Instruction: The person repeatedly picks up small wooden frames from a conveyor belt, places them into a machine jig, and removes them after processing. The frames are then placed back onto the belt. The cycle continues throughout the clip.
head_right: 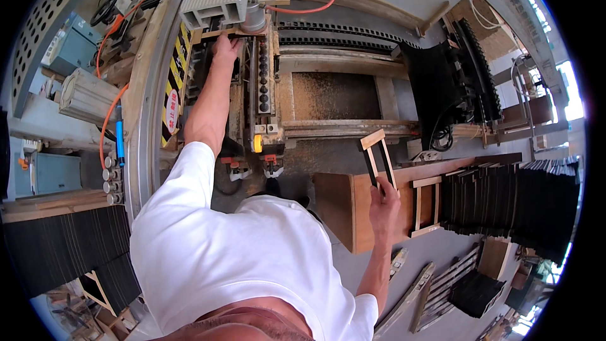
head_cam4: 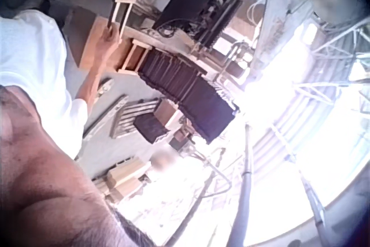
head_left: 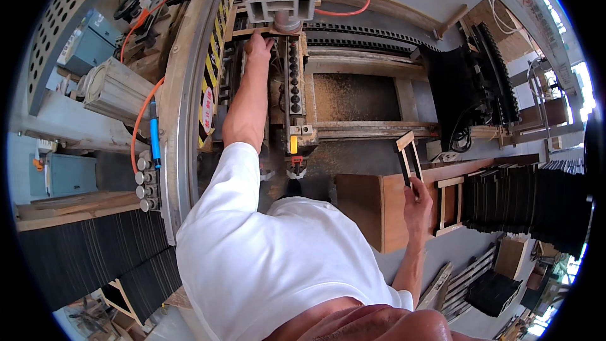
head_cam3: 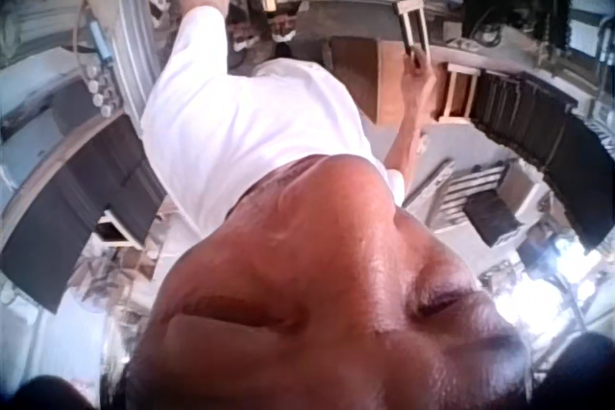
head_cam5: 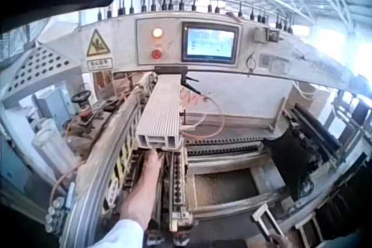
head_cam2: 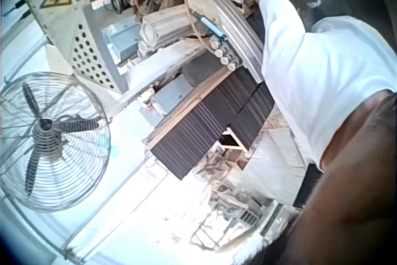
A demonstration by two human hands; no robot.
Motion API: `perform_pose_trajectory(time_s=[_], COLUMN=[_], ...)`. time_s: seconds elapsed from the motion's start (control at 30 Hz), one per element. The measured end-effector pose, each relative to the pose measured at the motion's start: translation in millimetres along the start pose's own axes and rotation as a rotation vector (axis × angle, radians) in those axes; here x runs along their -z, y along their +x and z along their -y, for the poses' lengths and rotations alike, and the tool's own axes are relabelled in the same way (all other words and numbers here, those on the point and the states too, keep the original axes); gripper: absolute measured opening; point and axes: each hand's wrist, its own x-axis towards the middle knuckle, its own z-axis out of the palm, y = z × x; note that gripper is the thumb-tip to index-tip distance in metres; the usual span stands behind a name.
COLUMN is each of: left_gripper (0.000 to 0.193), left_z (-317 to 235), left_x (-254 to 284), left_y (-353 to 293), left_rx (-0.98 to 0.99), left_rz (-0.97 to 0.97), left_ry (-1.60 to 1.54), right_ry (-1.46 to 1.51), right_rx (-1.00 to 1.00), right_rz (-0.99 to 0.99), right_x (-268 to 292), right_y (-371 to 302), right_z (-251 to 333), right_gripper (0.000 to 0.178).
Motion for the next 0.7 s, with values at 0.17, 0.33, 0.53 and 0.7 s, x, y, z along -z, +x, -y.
perform_pose_trajectory(time_s=[0.17, 0.33, 0.53, 0.7], left_gripper=[0.048, 0.035, 0.023, 0.022], left_z=[8, 28, 32, 35], left_x=[24, 94, 138, 142], left_y=[-47, -133, -209, -215], left_rx=[-0.01, 0.036, 0.069, 0.035], left_rz=[0.041, 0.135, 0.326, 0.396], left_ry=[-0.042, -0.096, -0.084, -0.181], right_ry=[-0.072, -0.06, -0.06, -0.108], right_rx=[0.265, 0.815, 1.169, 1.241], right_rz=[0.074, 0.212, 0.429, 0.493], right_x=[-33, -100, -215, -269], right_y=[57, 128, 170, 166], right_z=[35, 116, 193, 204], right_gripper=[0.023, 0.022, 0.021, 0.031])
